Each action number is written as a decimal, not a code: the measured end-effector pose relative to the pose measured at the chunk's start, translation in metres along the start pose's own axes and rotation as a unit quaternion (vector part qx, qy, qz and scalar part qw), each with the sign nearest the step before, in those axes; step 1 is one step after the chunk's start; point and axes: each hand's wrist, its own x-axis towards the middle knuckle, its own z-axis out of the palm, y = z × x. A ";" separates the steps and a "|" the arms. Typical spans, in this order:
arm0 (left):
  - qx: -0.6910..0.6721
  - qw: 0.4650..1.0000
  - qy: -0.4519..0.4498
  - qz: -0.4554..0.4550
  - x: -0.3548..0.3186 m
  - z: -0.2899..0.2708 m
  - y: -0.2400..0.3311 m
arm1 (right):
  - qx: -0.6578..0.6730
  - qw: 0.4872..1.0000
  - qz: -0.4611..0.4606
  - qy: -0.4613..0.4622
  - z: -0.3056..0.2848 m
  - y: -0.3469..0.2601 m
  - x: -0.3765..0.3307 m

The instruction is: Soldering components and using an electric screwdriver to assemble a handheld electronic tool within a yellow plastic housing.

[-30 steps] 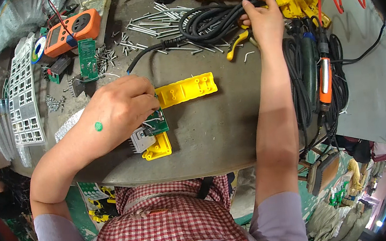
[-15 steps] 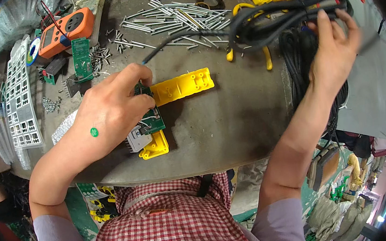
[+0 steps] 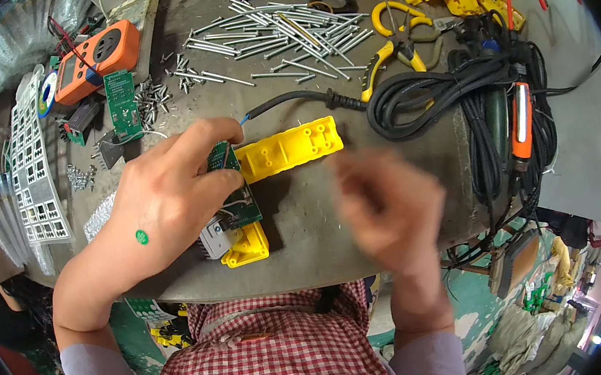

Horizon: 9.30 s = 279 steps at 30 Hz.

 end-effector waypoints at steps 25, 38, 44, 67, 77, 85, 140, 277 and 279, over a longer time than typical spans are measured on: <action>-0.001 1.000 0.022 -0.021 0.005 0.000 0.012 | -0.127 0.975 0.158 0.087 -0.080 0.094 0.084; -0.177 0.971 0.093 -0.133 -0.019 -0.042 -0.009 | -0.388 0.906 0.111 0.128 -0.169 0.218 0.008; -0.044 0.948 0.204 -0.241 -0.078 -0.066 -0.043 | -0.494 0.842 0.124 0.178 -0.178 0.201 -0.004; 0.095 0.982 0.112 -0.115 -0.056 -0.024 -0.009 | -0.360 0.920 0.151 0.036 -0.116 0.139 0.027; 0.063 0.985 0.014 -0.162 -0.037 -0.035 -0.019 | -0.379 0.923 -0.012 0.066 -0.098 0.076 0.002; -0.111 0.972 0.015 -0.207 -0.018 -0.006 -0.030 | -0.067 0.968 -0.206 -0.123 0.048 -0.058 -0.023; -0.162 0.985 0.024 -0.060 -0.063 0.017 -0.036 | 0.023 0.953 -0.181 -0.243 0.048 -0.051 -0.012; -0.645 0.761 0.043 -0.045 0.105 0.015 0.141 | 0.320 0.933 0.003 0.165 -0.115 -0.007 0.038; -0.696 0.713 0.056 -0.070 0.114 0.025 0.142 | 0.344 0.933 -0.002 0.111 -0.114 -0.011 0.037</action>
